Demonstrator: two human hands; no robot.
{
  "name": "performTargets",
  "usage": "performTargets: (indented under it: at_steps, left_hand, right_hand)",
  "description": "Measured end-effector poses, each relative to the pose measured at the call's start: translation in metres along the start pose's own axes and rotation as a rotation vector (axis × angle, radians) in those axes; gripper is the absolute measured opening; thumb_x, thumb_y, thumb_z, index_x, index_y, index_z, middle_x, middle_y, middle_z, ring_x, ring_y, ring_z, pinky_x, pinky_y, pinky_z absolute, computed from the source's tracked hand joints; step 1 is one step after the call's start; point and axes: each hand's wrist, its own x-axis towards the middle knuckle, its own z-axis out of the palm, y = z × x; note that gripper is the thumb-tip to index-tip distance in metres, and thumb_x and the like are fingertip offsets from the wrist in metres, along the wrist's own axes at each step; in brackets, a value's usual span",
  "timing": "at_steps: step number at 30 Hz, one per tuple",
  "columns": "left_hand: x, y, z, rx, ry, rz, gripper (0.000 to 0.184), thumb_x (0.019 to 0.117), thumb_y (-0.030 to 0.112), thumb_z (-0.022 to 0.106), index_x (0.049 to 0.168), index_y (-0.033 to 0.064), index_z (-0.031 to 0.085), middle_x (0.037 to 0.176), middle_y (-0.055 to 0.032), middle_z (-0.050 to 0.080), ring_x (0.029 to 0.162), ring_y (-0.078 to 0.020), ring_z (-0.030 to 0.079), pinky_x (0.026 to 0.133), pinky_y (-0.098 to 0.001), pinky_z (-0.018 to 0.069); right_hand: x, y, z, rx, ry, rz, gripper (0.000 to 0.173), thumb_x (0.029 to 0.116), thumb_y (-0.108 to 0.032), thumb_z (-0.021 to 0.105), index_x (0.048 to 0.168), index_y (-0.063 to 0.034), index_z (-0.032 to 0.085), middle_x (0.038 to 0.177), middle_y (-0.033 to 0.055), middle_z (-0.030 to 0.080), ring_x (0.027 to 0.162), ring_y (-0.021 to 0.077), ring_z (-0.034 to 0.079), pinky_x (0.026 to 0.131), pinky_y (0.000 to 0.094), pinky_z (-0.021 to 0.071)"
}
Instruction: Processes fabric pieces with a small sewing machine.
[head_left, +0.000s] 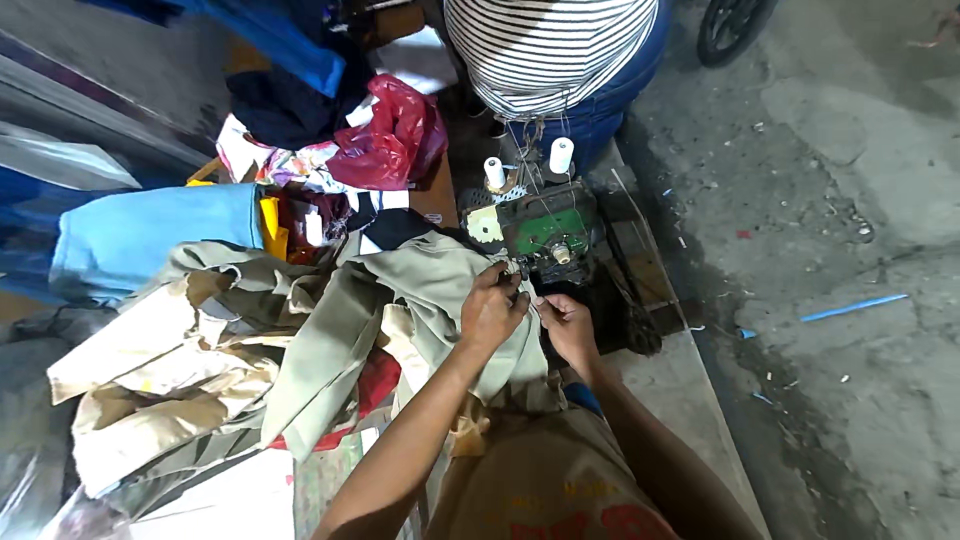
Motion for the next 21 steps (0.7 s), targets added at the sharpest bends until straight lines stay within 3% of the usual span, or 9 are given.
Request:
performTargets:
  at_steps: [5,8,11,16,21]
  left_hand:
    - [0.008,-0.004,-0.002,0.033,-0.008,0.016,0.039,0.0987,0.040,0.059,0.125,0.0156,0.075,0.155,-0.0082,0.049,0.141,-0.0270,0.049,0.111,-0.0464,0.0453]
    - [0.013,-0.003,-0.005,0.042,-0.009,0.020,0.045,0.0980,0.048,0.061,0.126,0.0155,0.075,0.154,-0.0091,0.051,0.141,-0.0271,0.049,0.111,-0.0471,0.0451]
    - [0.013,0.003,-0.011,0.070,-0.073,-0.029,0.055,0.0925,0.054,0.069,0.131,0.0154,0.071,0.158,-0.0090,0.045,0.145,-0.0266,0.043,0.113,-0.0467,0.0425]
    - [0.015,0.002,-0.023,0.144,-0.212,0.002,0.057,0.0960,0.047,0.064,0.146,0.0197,0.059,0.165,-0.0101,0.035,0.151,-0.0278,0.035,0.117,-0.0492,0.0384]
    - [0.017,-0.001,-0.020,0.192,-0.202,0.030,0.063,0.0945,0.051,0.063,0.148,0.0181,0.056,0.166,-0.0131,0.031,0.149,-0.0310,0.037,0.116,-0.0503,0.0378]
  right_hand:
    - [-0.003,0.000,0.005,0.022,-0.070,0.008,0.036,0.0988,-0.019,0.067,0.128,0.0022,0.064,0.109,0.0137,0.072,0.089,0.0143,0.071,0.079,0.0303,0.0599]
    - [-0.005,-0.004,-0.001,0.122,-0.141,0.112,0.030,0.0953,-0.011,0.070,0.121,0.0034,0.067,0.104,0.0127,0.072,0.084,0.0126,0.071,0.076,0.0292,0.0600]
    - [-0.008,0.006,0.000,0.120,-0.157,0.080,0.018,0.0988,-0.012,0.063,0.106,0.0015,0.071,0.088,0.0054,0.069,0.073,0.0046,0.061,0.067,0.0227,0.0522]
    - [-0.013,0.007,0.001,0.067,-0.071,-0.004,0.021,0.1014,-0.017,0.060,0.107,0.0013,0.069,0.086,0.0052,0.069,0.074,0.0042,0.062,0.070,0.0220,0.0522]
    - [-0.017,0.002,0.000,-0.015,-0.081,-0.015,0.027,0.0979,-0.018,0.066,0.115,0.0025,0.068,0.095,0.0085,0.073,0.083,0.0070,0.068,0.079,0.0243,0.0568]
